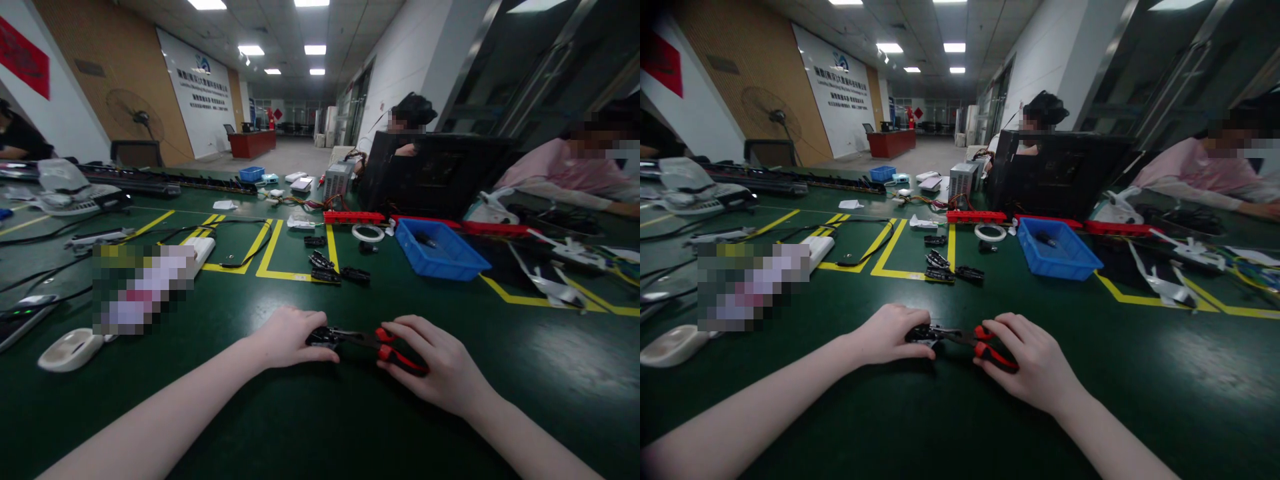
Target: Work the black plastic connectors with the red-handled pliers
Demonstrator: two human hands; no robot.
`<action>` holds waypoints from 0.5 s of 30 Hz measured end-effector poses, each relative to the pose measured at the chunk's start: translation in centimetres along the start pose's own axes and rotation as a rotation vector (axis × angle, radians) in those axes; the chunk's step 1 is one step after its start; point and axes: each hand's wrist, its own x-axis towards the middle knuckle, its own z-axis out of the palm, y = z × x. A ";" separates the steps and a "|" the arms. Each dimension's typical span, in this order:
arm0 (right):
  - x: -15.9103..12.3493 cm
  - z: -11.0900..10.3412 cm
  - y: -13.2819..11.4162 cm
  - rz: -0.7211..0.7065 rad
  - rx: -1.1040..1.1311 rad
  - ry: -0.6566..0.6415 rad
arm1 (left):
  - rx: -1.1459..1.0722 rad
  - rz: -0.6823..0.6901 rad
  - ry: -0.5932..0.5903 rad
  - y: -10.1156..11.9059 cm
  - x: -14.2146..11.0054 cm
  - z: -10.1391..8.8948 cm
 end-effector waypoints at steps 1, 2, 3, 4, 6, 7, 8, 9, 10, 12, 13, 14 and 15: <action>0.0 0.0 0.0 0.007 0.013 -0.008 | -0.007 0.003 0.003 0.0 0.0 0.1; 0.0 -0.1 -0.1 0.014 0.025 -0.015 | -0.014 0.003 0.008 -0.1 0.0 0.1; 0.0 -0.1 -0.1 0.021 0.035 -0.024 | -0.020 0.001 0.013 -0.1 0.0 0.2; 0.0 -0.1 -0.2 0.029 0.045 -0.035 | -0.023 -0.003 0.017 -0.2 -0.1 0.3; -0.1 -0.3 -0.3 0.046 0.064 -0.054 | -0.021 -0.013 0.023 -0.2 -0.1 0.4; 0.0 -0.3 -0.3 0.054 0.073 -0.063 | -0.020 -0.015 0.023 -0.2 -0.1 0.4; 0.0 -0.3 -0.4 0.058 0.079 -0.066 | -0.020 -0.016 0.024 -0.1 -0.1 0.4; 0.0 -0.3 -0.4 0.060 0.082 -0.066 | -0.021 -0.015 0.022 -0.1 -0.1 0.4; 0.0 -0.3 -0.4 0.058 0.080 -0.061 | -0.020 -0.015 0.019 -0.1 -0.1 0.4; 0.1 -0.3 -0.5 0.044 0.058 -0.040 | -0.019 -0.017 0.008 0.0 -0.1 0.2; 0.1 -0.3 -0.5 0.033 0.040 -0.025 | -0.019 -0.020 0.001 0.0 -0.1 0.2; 0.1 -0.3 -0.4 0.020 0.020 -0.012 | -0.023 -0.023 -0.005 0.1 -0.1 0.1; 0.1 -0.2 -0.4 0.008 0.000 -0.002 | -0.028 -0.025 -0.010 0.1 -0.1 0.1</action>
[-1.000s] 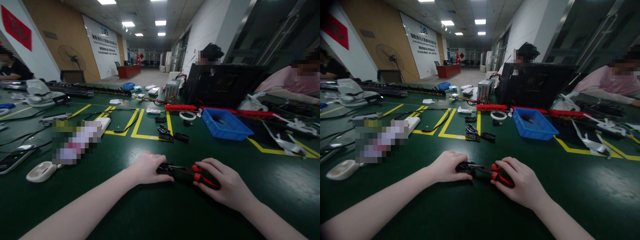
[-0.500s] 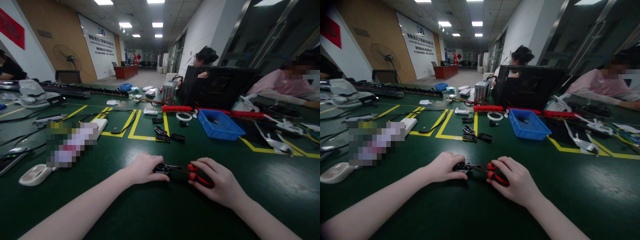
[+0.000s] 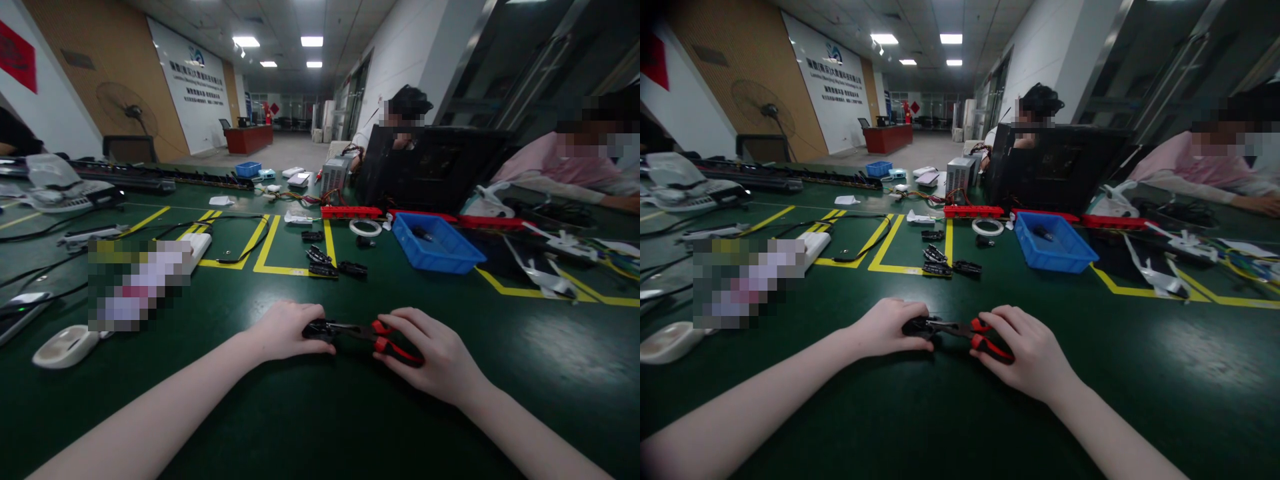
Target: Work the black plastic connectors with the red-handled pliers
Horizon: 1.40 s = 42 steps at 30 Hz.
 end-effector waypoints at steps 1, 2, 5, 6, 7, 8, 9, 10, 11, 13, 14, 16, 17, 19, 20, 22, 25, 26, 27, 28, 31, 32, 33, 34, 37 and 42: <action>0.0 0.0 0.0 -0.010 -0.015 0.009 | -0.008 -0.001 -0.003 0.0 0.0 0.0; 0.0 0.0 0.0 -0.017 -0.025 0.014 | -0.015 -0.001 -0.003 0.0 0.0 -0.1; 0.0 0.0 0.0 -0.017 -0.024 0.016 | -0.019 0.004 0.003 -0.1 0.0 -0.1; 0.0 0.0 0.0 -0.012 -0.016 0.013 | -0.017 0.007 0.005 -0.1 0.0 0.0; 0.0 0.0 0.0 -0.004 -0.003 0.005 | -0.014 0.012 0.004 -0.2 0.0 0.0; 0.0 0.0 0.0 0.006 0.012 -0.005 | -0.011 0.016 0.003 -0.2 0.0 0.0; 0.0 0.0 0.0 0.017 0.030 -0.018 | -0.007 0.021 0.002 -0.3 0.0 0.1; 0.0 0.0 0.0 0.027 0.048 -0.032 | -0.003 0.024 0.001 -0.3 0.0 0.2; 0.0 0.0 0.0 0.038 0.065 -0.048 | 0.001 0.026 0.001 -0.3 0.0 0.2; 0.0 0.0 0.0 0.056 0.088 -0.074 | 0.004 0.027 0.004 -0.3 0.0 0.3; 0.0 0.0 -0.1 0.063 0.093 -0.084 | 0.003 0.026 0.005 -0.3 0.0 0.4; 0.0 0.0 -0.1 0.072 0.092 -0.097 | -0.002 0.022 0.009 -0.3 0.0 0.4; 0.0 0.0 -0.1 0.073 0.087 -0.099 | -0.003 0.021 0.010 -0.2 0.0 0.4; 0.0 0.0 -0.2 0.070 0.071 -0.096 | -0.004 0.024 0.008 -0.2 0.0 0.4; 0.0 0.0 -0.2 0.066 0.062 -0.092 | -0.004 0.030 0.003 -0.2 0.0 0.3; 0.1 -0.1 -0.1 0.059 0.039 -0.077 | -0.006 0.044 -0.007 -0.1 0.0 0.3; 0.2 -0.2 -0.1 0.049 0.004 -0.061 | -0.009 0.053 -0.011 -0.1 0.0 0.2; 0.3 -0.2 -0.2 0.046 -0.005 -0.059 | -0.010 0.052 -0.012 -0.1 0.0 0.2; 0.3 -0.3 -0.2 0.043 -0.010 -0.058 | -0.012 0.052 -0.013 -0.1 0.0 0.1; 0.3 -0.3 -0.2 0.040 -0.015 -0.057 | -0.015 0.051 -0.014 -0.1 0.0 0.1; 0.4 -0.3 -0.4 0.037 -0.022 -0.038 | -0.020 0.045 -0.014 -0.1 0.0 0.1; 0.4 -0.3 -0.4 0.037 -0.024 -0.031 | -0.020 0.044 -0.014 -0.1 0.0 0.1; 0.5 -0.3 -0.4 0.037 -0.027 -0.024 | -0.020 0.043 -0.013 -0.1 0.0 0.1; 0.5 -0.3 -0.5 0.035 -0.028 -0.020 | -0.020 0.042 -0.012 -0.1 0.0 0.1; 0.6 -0.4 -0.5 0.034 -0.020 -0.029 | -0.031 0.044 -0.017 -0.1 -0.1 0.0; 0.5 -0.4 -0.3 0.038 -0.005 -0.043 | -0.018 0.068 -0.029 -0.1 -0.1 0.0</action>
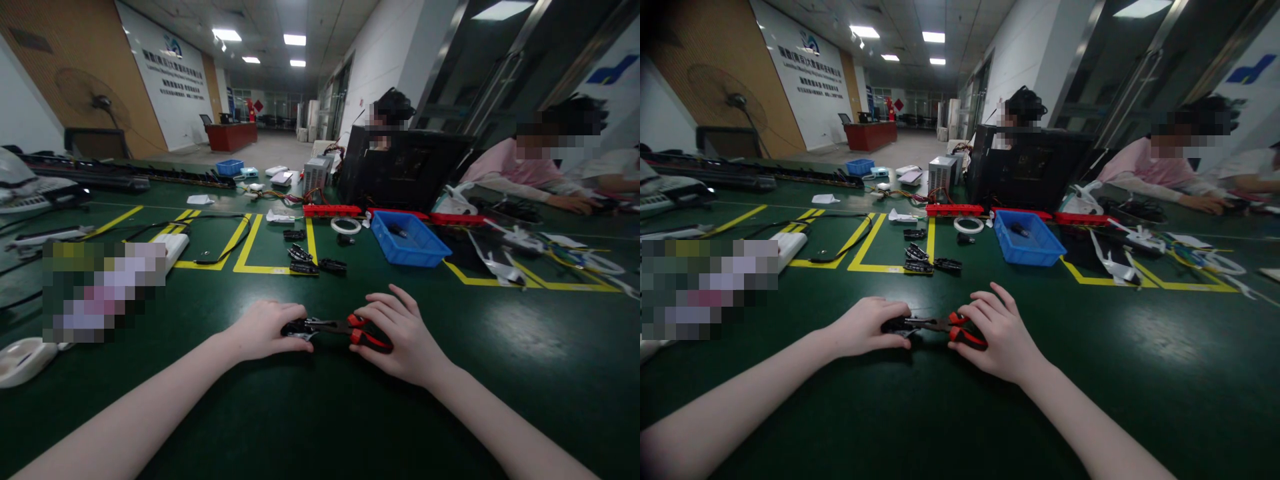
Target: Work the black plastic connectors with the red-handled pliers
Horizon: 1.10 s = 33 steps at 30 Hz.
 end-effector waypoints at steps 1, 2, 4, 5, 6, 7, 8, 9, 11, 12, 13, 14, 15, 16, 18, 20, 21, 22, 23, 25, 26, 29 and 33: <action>0.0 0.0 0.0 0.000 0.000 -0.002 | 0.001 0.008 -0.002 0.0 0.0 0.0; 0.0 0.0 0.0 0.002 0.002 -0.005 | 0.001 0.015 -0.003 0.0 0.0 0.0; 0.0 0.0 0.0 0.010 0.009 -0.011 | -0.007 0.026 -0.004 -0.1 0.0 0.0; 0.0 0.0 0.0 0.014 0.011 -0.013 | -0.013 0.032 -0.002 -0.1 0.0 0.0; 0.0 0.0 0.0 0.016 0.011 -0.016 | -0.018 0.038 0.003 -0.1 0.0 0.0; 0.0 0.0 0.0 0.017 0.010 -0.019 | -0.024 0.044 0.009 -0.1 0.0 -0.1; 0.0 0.0 0.0 0.018 0.007 -0.020 | -0.030 0.049 0.014 -0.1 0.0 -0.1; 0.0 0.0 0.0 0.017 0.005 -0.020 | -0.036 0.053 0.016 0.0 0.0 -0.2; 0.0 0.0 0.1 0.017 0.001 -0.017 | -0.043 0.054 0.018 0.1 -0.1 -0.2; 0.0 0.0 0.1 0.018 0.001 -0.016 | -0.044 0.053 0.019 0.1 -0.1 -0.3; 0.0 0.0 0.0 0.019 0.001 -0.017 | -0.044 0.052 0.021 0.1 -0.1 -0.3; 0.0 0.0 0.0 0.020 0.000 -0.016 | -0.044 0.052 0.025 0.1 -0.1 -0.3; 0.1 0.0 0.0 0.020 -0.001 -0.015 | -0.043 0.053 0.029 0.1 -0.1 -0.3; 0.1 0.0 0.0 0.017 -0.003 -0.012 | -0.043 0.055 0.032 0.1 -0.1 -0.2; 0.1 -0.1 -0.1 0.012 -0.007 -0.001 | -0.045 0.060 0.034 0.0 0.0 -0.2; 0.1 -0.1 -0.1 0.010 0.001 -0.002 | -0.046 0.065 0.034 0.0 0.0 -0.1; 0.1 -0.1 -0.1 0.009 0.010 -0.009 | -0.046 0.067 0.034 -0.1 0.0 -0.1; 0.1 -0.2 -0.2 0.009 0.020 -0.016 | -0.046 0.068 0.034 -0.1 0.0 -0.1; 0.1 -0.2 -0.2 0.011 0.028 -0.026 | -0.047 0.069 0.036 -0.1 0.0 -0.1; 0.1 -0.2 -0.3 0.027 0.037 -0.049 | -0.048 0.067 0.041 0.0 0.0 0.0; 0.1 -0.2 -0.3 0.041 0.042 -0.058 | -0.048 0.066 0.041 0.0 0.0 0.0; 0.0 -0.2 -0.5 0.078 0.070 -0.088 | -0.036 0.060 0.044 0.0 0.0 0.0; -0.1 -0.1 -0.6 0.083 0.090 -0.096 | -0.026 0.047 0.050 0.0 -0.1 0.1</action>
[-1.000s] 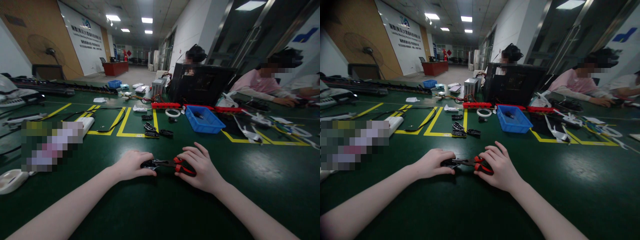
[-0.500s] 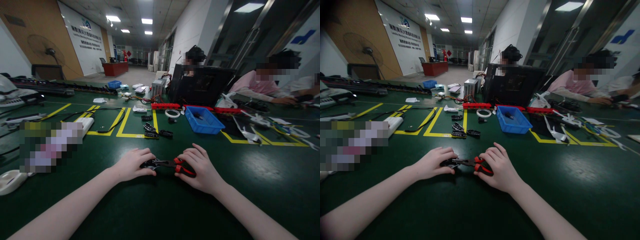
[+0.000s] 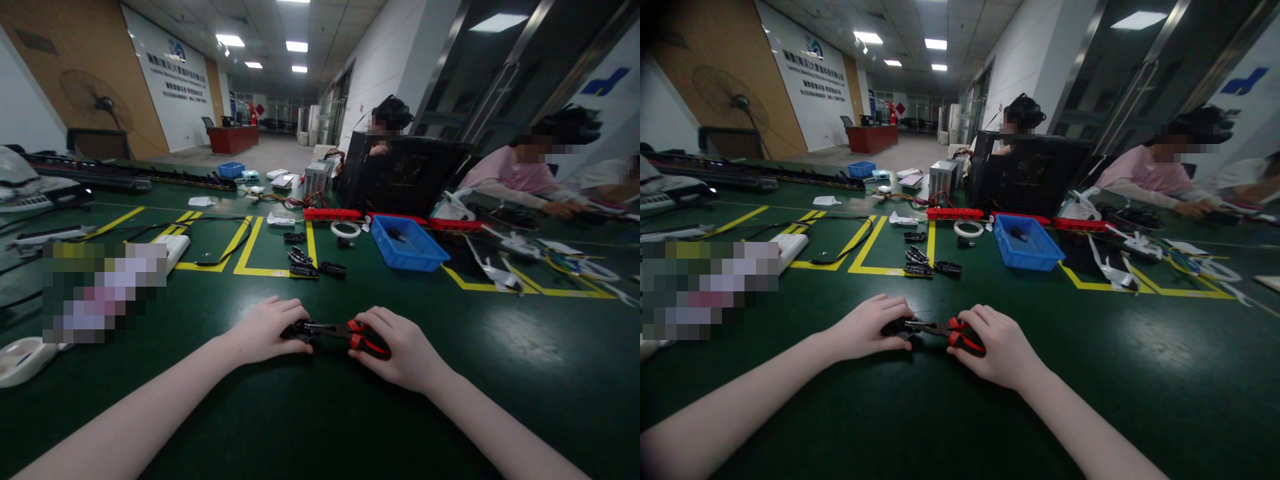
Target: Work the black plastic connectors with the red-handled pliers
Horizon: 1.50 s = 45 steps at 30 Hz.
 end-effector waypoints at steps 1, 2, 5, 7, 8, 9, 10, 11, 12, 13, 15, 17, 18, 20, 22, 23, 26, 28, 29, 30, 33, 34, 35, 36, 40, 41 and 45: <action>0.0 0.0 0.0 -0.002 -0.003 -0.001 | -0.002 0.001 0.004 0.0 0.0 0.0; 0.0 0.0 0.0 -0.005 -0.007 -0.001 | -0.006 0.003 0.010 0.0 0.0 0.0; 0.0 -0.1 0.0 -0.008 -0.021 -0.011 | -0.021 0.010 0.028 0.1 0.0 0.0; 0.0 -0.1 0.0 -0.004 -0.024 -0.016 | -0.026 0.012 0.036 0.2 0.0 -0.1; 0.0 -0.1 0.0 -0.001 -0.023 -0.018 | -0.027 0.014 0.039 0.2 -0.1 -0.1; 0.0 -0.1 0.0 0.001 -0.022 -0.018 | -0.027 0.015 0.041 0.2 -0.1 -0.1; 0.0 0.0 0.1 0.002 -0.021 -0.017 | -0.028 0.015 0.043 0.2 -0.1 -0.2; 0.0 0.0 0.1 0.004 -0.021 -0.017 | -0.028 0.014 0.045 0.2 -0.1 -0.2; 0.0 0.0 0.1 0.006 -0.020 -0.018 | -0.028 0.013 0.047 0.2 -0.1 -0.2; -0.1 0.0 0.2 0.007 -0.018 -0.022 | -0.030 0.011 0.049 0.2 -0.1 -0.2; -0.1 0.0 0.2 0.011 -0.012 -0.031 | -0.033 0.010 0.052 0.2 -0.1 -0.2; -0.1 0.1 0.3 0.016 -0.006 -0.041 | -0.031 0.014 0.054 0.2 -0.1 -0.2; -0.1 0.1 0.3 0.018 -0.005 -0.044 | -0.029 0.017 0.054 0.2 -0.1 -0.1; -0.1 0.2 0.4 0.020 -0.004 -0.051 | -0.023 0.020 0.057 0.1 -0.1 -0.1; -0.2 0.3 0.4 0.021 -0.005 -0.053 | -0.021 0.021 0.059 0.1 -0.1 -0.1; -0.2 0.4 0.4 0.022 -0.005 -0.053 | -0.019 0.022 0.060 0.0 -0.1 0.0; -0.2 0.4 0.5 0.025 -0.006 -0.050 | -0.011 0.028 0.067 -0.1 -0.1 0.1; -0.2 0.4 0.4 0.025 -0.005 -0.050 | -0.008 0.033 0.072 -0.1 -0.1 0.1; -0.2 0.4 0.4 0.024 -0.002 -0.051 | -0.007 0.035 0.075 -0.1 -0.1 0.2; -0.2 0.3 0.3 0.025 0.000 -0.053 | -0.007 0.037 0.075 -0.1 -0.1 0.2; -0.2 0.3 0.3 0.027 0.003 -0.058 | -0.002 0.041 0.073 -0.1 -0.1 0.2; -0.2 0.3 0.3 0.028 0.000 -0.059 | 0.000 0.043 0.073 -0.2 -0.1 0.1; -0.2 0.3 0.3 0.026 -0.003 -0.059 | 0.001 0.045 0.073 -0.1 -0.1 0.1; -0.1 0.3 0.3 0.025 -0.006 -0.059 | 0.001 0.047 0.075 -0.1 -0.1 0.1; -0.1 0.3 0.3 0.027 -0.010 -0.063 | -0.001 0.049 0.087 -0.1 -0.1 0.1; 0.0 0.3 0.3 0.030 -0.010 -0.065 | 0.000 0.050 0.087 -0.1 -0.1 0.1; 0.0 0.3 0.3 0.045 -0.010 -0.075 | 0.010 0.055 0.076 -0.1 -0.1 0.2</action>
